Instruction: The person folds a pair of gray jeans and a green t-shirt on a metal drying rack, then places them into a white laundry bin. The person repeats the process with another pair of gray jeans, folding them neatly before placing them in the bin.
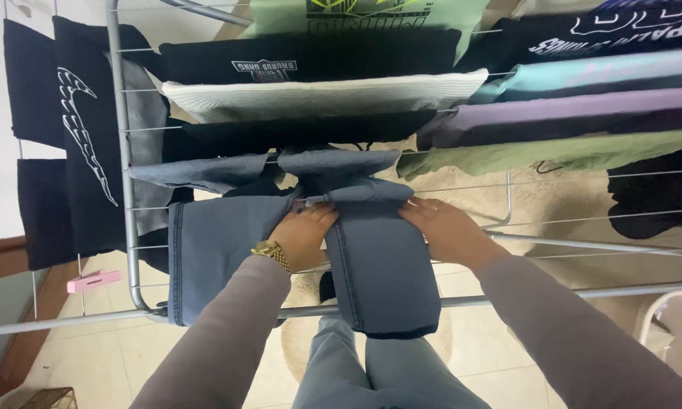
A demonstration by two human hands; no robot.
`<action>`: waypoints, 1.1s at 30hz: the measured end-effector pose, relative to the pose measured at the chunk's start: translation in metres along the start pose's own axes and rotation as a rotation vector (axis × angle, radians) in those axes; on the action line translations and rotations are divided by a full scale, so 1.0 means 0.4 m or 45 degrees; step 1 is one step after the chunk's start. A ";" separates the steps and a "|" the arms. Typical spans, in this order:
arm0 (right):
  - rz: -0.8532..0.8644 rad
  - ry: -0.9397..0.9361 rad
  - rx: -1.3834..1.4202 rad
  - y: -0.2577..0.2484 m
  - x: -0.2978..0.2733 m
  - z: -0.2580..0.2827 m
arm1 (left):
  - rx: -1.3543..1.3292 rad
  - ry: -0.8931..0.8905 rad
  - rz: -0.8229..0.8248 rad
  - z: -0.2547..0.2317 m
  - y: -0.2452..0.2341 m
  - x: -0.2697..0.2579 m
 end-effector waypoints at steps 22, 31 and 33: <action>-0.546 -0.175 0.138 0.011 -0.152 0.095 | -0.158 0.311 -0.472 -0.090 0.029 -0.160; -0.182 0.145 0.536 -0.021 -0.033 0.045 | -0.541 0.170 -0.422 -0.014 0.024 -0.070; -0.045 0.277 0.499 -0.001 -0.011 0.019 | -0.646 0.127 -0.461 0.004 0.030 -0.051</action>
Point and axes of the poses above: each hand's wrist, its own x-axis towards the middle knuckle, its own y-axis out of the palm, z = x × y, the point moved 4 cm from there along x, towards the middle knuckle
